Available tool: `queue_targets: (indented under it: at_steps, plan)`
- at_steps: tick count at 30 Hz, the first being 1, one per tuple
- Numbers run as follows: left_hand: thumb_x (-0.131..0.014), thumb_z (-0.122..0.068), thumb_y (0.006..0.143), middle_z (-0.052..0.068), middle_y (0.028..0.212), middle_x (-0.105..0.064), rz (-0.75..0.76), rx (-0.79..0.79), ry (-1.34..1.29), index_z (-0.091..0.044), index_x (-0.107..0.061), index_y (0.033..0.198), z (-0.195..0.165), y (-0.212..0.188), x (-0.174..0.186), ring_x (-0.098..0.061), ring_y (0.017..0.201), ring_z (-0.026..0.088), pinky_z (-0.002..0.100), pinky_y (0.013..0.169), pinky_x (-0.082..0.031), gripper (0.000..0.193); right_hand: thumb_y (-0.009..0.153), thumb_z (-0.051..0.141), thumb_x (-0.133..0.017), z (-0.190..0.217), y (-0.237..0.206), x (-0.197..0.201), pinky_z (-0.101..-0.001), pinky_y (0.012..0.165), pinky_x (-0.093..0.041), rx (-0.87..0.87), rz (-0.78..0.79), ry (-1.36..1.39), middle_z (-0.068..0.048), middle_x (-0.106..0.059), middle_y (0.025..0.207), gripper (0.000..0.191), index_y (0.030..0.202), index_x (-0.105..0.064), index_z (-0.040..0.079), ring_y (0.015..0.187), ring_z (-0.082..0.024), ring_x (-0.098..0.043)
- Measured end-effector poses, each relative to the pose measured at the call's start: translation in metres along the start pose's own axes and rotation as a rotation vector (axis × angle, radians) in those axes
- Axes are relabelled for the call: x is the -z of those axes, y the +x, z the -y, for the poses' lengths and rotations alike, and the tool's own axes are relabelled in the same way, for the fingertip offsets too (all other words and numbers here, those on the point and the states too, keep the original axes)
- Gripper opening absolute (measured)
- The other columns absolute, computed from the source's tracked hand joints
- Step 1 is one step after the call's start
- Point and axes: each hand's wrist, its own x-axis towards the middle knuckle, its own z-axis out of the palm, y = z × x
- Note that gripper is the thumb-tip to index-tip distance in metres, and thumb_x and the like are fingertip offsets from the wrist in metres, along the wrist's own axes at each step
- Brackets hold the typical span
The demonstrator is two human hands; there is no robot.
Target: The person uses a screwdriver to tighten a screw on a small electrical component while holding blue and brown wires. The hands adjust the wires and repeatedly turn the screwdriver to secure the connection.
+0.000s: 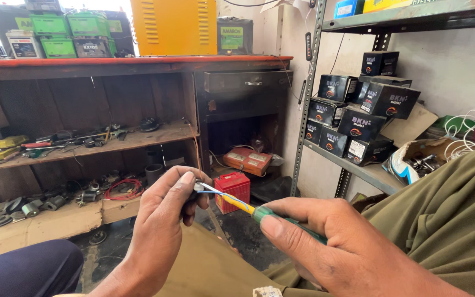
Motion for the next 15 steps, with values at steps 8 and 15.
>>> queue_targets:
  at_steps: [8, 15]
  plan:
    - [-0.048, -0.022, 0.102, -0.001, 0.073, -0.059, -0.024, 0.03, 0.037, -0.006, -0.072, 0.096, -0.0001, -0.0011, -0.0026, -0.044, 0.066, 0.006, 0.023, 0.059, -0.037, 0.03, 0.098, 0.045, -0.066, -0.0014, -0.0017, -0.0001, -0.0292, 0.082, -0.06, 0.061, 0.01, 0.003, -0.006, -0.076, 0.101, 0.048, 0.126, -0.08, 0.008, 0.096, -0.011, -0.071]
    - [-0.047, -0.023, 0.103, -0.001, 0.072, -0.059, -0.02, 0.031, 0.036, -0.006, -0.072, 0.096, 0.0005, -0.001, -0.0029, -0.044, 0.065, 0.006, 0.023, 0.058, -0.037, 0.031, 0.097, 0.046, -0.067, -0.001, -0.0032, -0.0013, -0.0283, 0.086, -0.056, -0.02, -0.043, -0.032, -0.005, -0.074, 0.103, 0.048, 0.126, -0.082, 0.011, 0.1, -0.012, -0.065]
